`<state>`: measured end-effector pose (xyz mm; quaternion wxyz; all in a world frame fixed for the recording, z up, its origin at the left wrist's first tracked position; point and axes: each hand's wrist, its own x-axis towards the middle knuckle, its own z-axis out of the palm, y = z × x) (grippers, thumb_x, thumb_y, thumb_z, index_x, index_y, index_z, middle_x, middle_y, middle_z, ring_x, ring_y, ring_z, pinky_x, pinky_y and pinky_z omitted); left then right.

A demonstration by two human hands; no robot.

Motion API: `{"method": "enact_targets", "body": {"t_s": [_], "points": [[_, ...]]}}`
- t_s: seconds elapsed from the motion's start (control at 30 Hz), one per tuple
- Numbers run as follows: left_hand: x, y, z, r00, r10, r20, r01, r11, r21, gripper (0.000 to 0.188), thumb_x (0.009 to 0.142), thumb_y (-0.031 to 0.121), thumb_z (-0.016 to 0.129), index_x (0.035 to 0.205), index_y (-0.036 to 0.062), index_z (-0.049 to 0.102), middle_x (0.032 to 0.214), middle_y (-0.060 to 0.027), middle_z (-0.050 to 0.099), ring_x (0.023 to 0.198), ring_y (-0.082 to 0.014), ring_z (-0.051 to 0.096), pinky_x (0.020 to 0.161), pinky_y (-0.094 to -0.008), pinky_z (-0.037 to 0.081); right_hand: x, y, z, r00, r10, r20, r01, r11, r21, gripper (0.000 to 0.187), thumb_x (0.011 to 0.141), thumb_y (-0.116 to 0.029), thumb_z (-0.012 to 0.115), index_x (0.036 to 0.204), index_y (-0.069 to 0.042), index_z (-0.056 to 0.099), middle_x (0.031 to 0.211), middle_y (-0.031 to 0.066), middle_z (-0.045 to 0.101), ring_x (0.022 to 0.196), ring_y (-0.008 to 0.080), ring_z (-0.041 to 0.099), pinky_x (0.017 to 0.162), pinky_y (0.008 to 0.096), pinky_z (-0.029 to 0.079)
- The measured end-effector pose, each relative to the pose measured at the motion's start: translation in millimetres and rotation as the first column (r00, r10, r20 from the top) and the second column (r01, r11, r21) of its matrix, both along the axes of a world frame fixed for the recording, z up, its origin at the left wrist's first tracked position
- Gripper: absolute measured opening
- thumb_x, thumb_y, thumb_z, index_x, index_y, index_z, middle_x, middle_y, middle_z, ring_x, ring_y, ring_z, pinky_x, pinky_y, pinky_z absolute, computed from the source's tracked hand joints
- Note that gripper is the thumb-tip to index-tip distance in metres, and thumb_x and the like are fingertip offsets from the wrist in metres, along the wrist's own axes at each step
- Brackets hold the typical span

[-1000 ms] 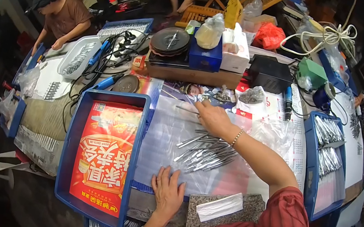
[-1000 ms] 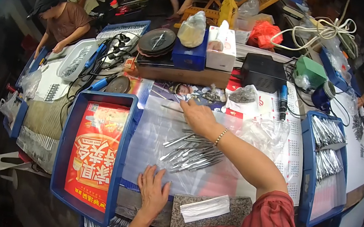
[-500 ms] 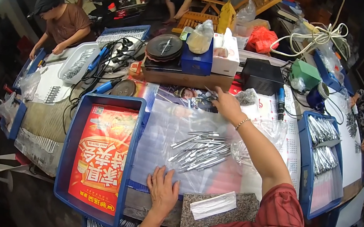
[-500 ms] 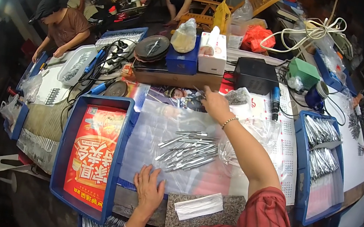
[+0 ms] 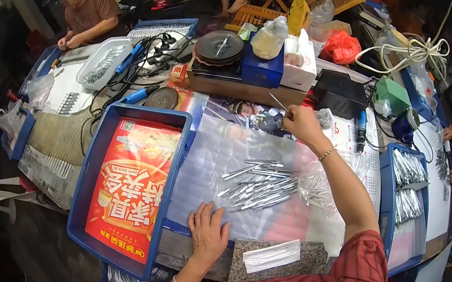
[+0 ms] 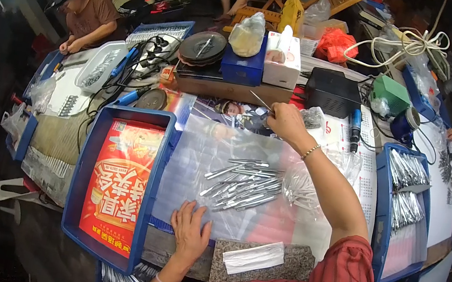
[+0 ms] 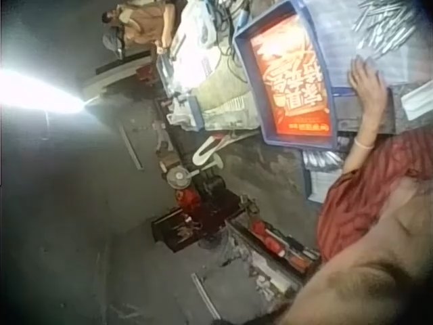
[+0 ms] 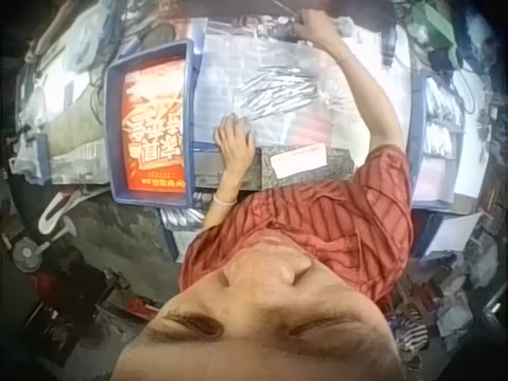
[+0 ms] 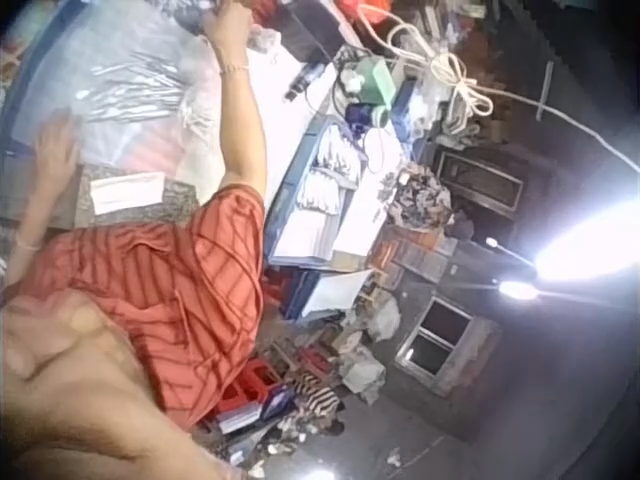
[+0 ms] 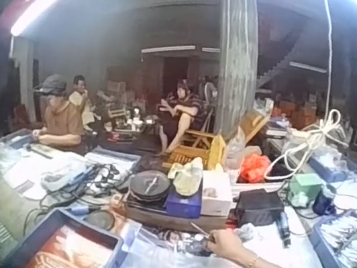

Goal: The recorder manually marks and organizes small metal rods into a fixture using a scribe.

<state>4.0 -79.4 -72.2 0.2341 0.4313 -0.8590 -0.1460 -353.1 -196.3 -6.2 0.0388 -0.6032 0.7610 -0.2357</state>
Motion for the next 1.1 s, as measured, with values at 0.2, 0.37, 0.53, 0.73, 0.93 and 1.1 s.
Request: {"method": "enact_targets", "body": {"t_s": [0.2,0.37,0.53,0.73,0.93,1.1], "points": [[4.2,-1.3,1.9,1.000,0.007,-0.016,-0.007,1.000,0.005,0.043,0.082,0.019,0.067,0.121,0.0059,0.056,0.127,-0.0184,0.050,0.125,-0.0380,0.043,0.103,-0.0571,0.029,15.7,0.1,-0.5,0.982,0.094,0.164,-0.096,0.995,0.000,0.016,0.074,-0.012,0.062,0.080,0.002,0.067,0.071,0.0224,0.064,0.068,0.0378,0.064,0.064,0.0422,0.050],[5.2,-0.8,1.5,1.000,0.007,-0.025,-0.007,1.000,0.008,0.042,0.082,0.019,0.067,0.120,0.0059,0.057,0.127,-0.0182,0.050,0.124,-0.0377,0.044,0.103,-0.0571,0.029,25.1,-19.3,-17.1,0.968,0.158,0.196,-0.144,0.986,-0.083,0.017,0.075,-0.014,0.062,0.080,0.001,0.067,0.072,0.0214,0.064,0.068,0.0379,0.065,0.065,0.0426,0.050],[0.2,-0.7,2.4,1.000,-0.008,-0.022,0.008,1.000,0.012,0.041,0.082,0.019,0.067,0.119,0.0060,0.057,0.127,-0.0180,0.050,0.124,-0.0377,0.044,0.103,-0.0569,0.028,23.1,-24.4,-41.2,0.986,0.081,0.143,-0.067,0.992,-0.103,0.020,0.079,-0.015,0.064,0.092,0.000,0.065,0.077,0.0204,0.066,0.074,0.0383,0.065,0.067,0.0433,0.050],[2.5,0.9,1.4,0.999,-0.027,-0.030,0.028,0.999,0.034,0.042,0.083,0.019,0.067,0.121,0.0058,0.056,0.128,-0.0181,0.050,0.125,-0.0378,0.043,0.105,-0.0568,0.027,48.5,42.8,6.1,0.951,0.156,0.267,-0.149,0.988,-0.048,0.020,0.086,-0.013,0.062,0.100,0.001,0.064,0.082,0.0181,0.067,0.074,0.0308,0.066,0.066,0.0358,0.050],[9.8,0.1,-0.9,0.999,-0.042,-0.024,0.043,0.998,0.034,0.043,0.083,0.019,0.067,0.122,0.0052,0.055,0.128,-0.0185,0.050,0.126,-0.0381,0.042,0.106,-0.0566,0.026,97.3,149.8,46.1,0.859,0.249,0.448,-0.299,0.953,0.042,0.018,0.089,-0.017,0.062,0.096,0.000,0.065,0.078,0.0194,0.067,0.067,0.0327,0.066,0.062,0.0375,0.050],[19.2,-6.4,17.6,0.979,-0.058,-0.197,0.085,0.988,0.131,0.037,0.083,0.012,0.065,0.118,0.0031,0.057,0.121,-0.0186,0.055,0.116,-0.0380,0.050,0.100,-0.0494,0.036,134.8,237.6,33.0,0.738,0.216,0.639,-0.381,0.915,0.130,0.020,0.094,-0.019,0.059,0.101,-0.002,0.065,0.072,0.0146,0.064,0.061,0.0230,0.062,0.058,0.0321,0.047]]}}
